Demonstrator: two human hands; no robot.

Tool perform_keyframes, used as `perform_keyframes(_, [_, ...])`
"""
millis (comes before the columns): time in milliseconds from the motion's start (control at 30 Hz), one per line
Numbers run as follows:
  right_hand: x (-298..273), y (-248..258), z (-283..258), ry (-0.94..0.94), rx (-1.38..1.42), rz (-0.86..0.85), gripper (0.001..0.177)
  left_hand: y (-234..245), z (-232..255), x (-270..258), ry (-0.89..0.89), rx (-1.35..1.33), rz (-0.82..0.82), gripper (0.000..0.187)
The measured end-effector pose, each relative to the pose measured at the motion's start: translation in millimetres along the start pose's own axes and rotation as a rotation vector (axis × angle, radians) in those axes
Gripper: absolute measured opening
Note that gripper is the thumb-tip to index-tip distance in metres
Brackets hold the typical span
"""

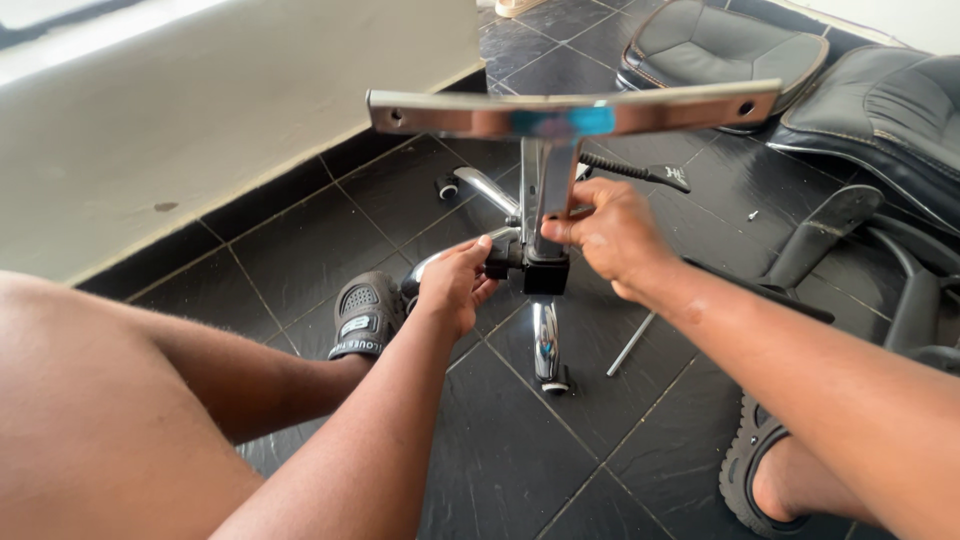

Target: The person disassembles an office chair base by removing the gas lift and a metal bracket using an Allen key. The person then removes the gas lift from the bracket and sets the parts aside.

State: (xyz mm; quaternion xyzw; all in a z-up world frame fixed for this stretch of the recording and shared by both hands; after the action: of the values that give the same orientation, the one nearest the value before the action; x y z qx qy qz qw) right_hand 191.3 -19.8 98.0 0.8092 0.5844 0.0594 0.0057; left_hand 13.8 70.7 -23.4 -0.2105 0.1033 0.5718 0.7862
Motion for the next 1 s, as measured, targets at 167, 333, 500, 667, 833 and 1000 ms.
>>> perform_keyframes(167, [1,3,-19,-0.024,0.062,-0.06,0.01,-4,-1,-3,0.062,0.046,0.027,0.033])
perform_keyframes(333, [1,3,-25,-0.025,0.028,-0.069,0.01,-6,3,-12,0.074,0.072,0.041,0.036])
perform_keyframes(500, [-2,1,-18,-0.043,0.026,-0.071,0.008,-5,8,-10,0.05,-0.044,-0.03,0.038])
perform_keyframes(667, [-6,1,-6,-0.066,-0.049,-0.025,0.011,-6,12,-4,-0.013,-0.135,-0.103,0.044])
perform_keyframes(833, [-6,2,0,-0.067,-0.034,-0.036,0.011,0,-3,-4,0.236,0.006,0.063,0.041])
perform_keyframes(1000, [-6,-1,1,-0.072,-0.008,-0.054,0.011,0,-6,0,0.18,0.119,0.052,0.043])
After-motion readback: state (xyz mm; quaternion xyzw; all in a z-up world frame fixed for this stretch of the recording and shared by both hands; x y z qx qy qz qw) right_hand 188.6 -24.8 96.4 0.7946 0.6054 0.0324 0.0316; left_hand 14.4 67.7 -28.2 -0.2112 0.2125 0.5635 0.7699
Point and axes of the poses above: each hand's wrist, its own x-axis towards the middle knuckle, its own y-axis out of the back of the hand, z = x × y, the point moved 5 cm from there along x, towards the middle knuckle, and after that the axes turned 8 degrees about x, right-handed, at the moved point
